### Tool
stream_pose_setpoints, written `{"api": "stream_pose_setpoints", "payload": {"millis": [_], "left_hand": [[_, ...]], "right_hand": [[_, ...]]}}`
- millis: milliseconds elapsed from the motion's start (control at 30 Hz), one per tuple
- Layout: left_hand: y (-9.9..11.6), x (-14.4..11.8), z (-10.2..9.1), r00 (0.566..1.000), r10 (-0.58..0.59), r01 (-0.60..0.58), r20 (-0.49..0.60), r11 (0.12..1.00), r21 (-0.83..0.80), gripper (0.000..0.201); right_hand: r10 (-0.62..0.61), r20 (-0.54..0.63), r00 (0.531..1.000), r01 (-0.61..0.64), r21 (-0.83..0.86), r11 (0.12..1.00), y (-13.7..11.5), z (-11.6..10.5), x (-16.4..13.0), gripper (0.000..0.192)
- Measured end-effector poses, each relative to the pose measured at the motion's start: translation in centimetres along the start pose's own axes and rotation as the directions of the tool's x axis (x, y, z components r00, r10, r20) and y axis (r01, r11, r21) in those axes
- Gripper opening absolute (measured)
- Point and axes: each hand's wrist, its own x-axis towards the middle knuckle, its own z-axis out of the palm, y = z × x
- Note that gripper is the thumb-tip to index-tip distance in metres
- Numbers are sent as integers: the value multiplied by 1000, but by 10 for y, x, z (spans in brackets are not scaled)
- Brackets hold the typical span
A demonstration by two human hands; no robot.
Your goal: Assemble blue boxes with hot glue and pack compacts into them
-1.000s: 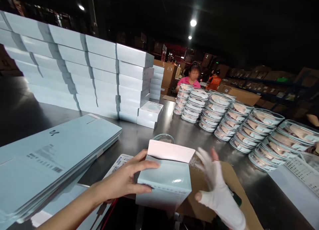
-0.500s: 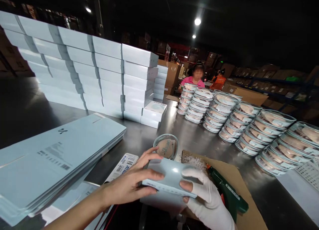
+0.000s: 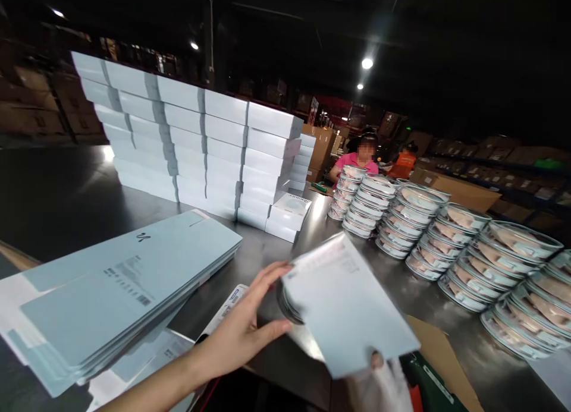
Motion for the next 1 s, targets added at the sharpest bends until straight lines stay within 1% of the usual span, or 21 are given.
{"api": "stream_pose_setpoints", "payload": {"millis": [67, 100, 133, 167, 200, 267, 333, 400, 467, 533, 567, 633, 700, 767, 800, 833, 867, 900, 933, 967, 1000], "left_hand": [[3, 1, -28, 993, 114, -103, -42, 973, 208, 34], [2, 0, -45, 982, 174, -143, -74, 940, 309, 25], [0, -1, -62, 970, 218, -158, -108, 901, 404, 20], [-2, -2, -81, 959, 242, -141, -148, 860, 491, 18], [-5, -4, -99, 950, 247, -99, -189, 817, 568, 18], [-13, -6, -135, 937, 230, 22, -262, 711, 703, 22], [-21, -6, -168, 936, 175, 170, -307, 539, 825, 30], [-32, -1, -194, 937, 91, 288, -338, 346, 893, 37], [-44, 6, -213, 917, 0, 390, -399, 207, 897, 44], [-56, 13, -224, 875, -71, 484, -479, 136, 864, 54], [-60, 15, -227, 849, -106, 527, -518, 102, 843, 60], [-63, 18, -230, 804, -159, 587, -574, 50, 808, 68], [-53, 18, -229, 781, -169, 613, -601, 19, 790, 75], [-29, 16, -226, 783, -140, 612, -606, 0, 791, 80], [-14, 14, -222, 791, -100, 607, -604, -6, 795, 81], [1, 11, -217, 805, -43, 592, -592, -4, 806, 80], [16, 8, -210, 821, 70, 568, -567, 6, 823, 76], [29, 4, -200, 826, 214, 530, -521, 17, 848, 72], [39, 1, -189, 829, 372, 439, -417, 28, 898, 68], [47, -3, -176, 813, 511, 311, -279, 23, 950, 61], [53, -7, -162, 784, 609, 154, -125, 5, 988, 54]], "right_hand": [[-55, -35, 998, 52, -77, 996, -24, 8, 47, 64], [-129, -26, 991, 119, -235, 965, -35, 16, 76, 67], [-213, -2, 977, 185, -485, 855, -43, 27, 108, 66], [-249, -2, 969, 202, -577, 791, -49, 42, 139, 69], [-280, 11, 960, 221, -641, 735, -54, 59, 171, 71], [-320, 102, 942, 289, -733, 616, -55, 99, 226, 70], [-325, 204, 924, 352, -787, 506, -50, 143, 266, 66], [-284, 295, 912, 395, -816, 422, -39, 184, 290, 57], [-216, 375, 901, 431, -823, 369, -28, 212, 300, 50], [-170, 439, 882, 471, -815, 338, -20, 222, 297, 51], [-166, 465, 869, 494, -805, 328, -20, 220, 293, 54], [-189, 501, 845, 535, -782, 320, -27, 202, 276, 57], [-242, 513, 823, 567, -757, 325, -44, 172, 250, 49], [-324, 505, 800, 596, -735, 325, -66, 142, 212, 35], [-397, 496, 772, 620, -723, 303, -77, 128, 190, 28], [-497, 480, 723, 651, -715, 255, -87, 117, 167, 21], [-633, 453, 628, 683, -711, 168, -96, 109, 144, 17], [-768, 430, 474, 702, -711, 35, -102, 103, 122, 14], [-846, 410, 341, 697, -714, -65, -107, 99, 101, 14], [-887, 393, 242, 681, -720, -133, -109, 97, 83, 15], [-900, 379, 216, 673, -726, -144, -109, 95, 67, 17]]}}
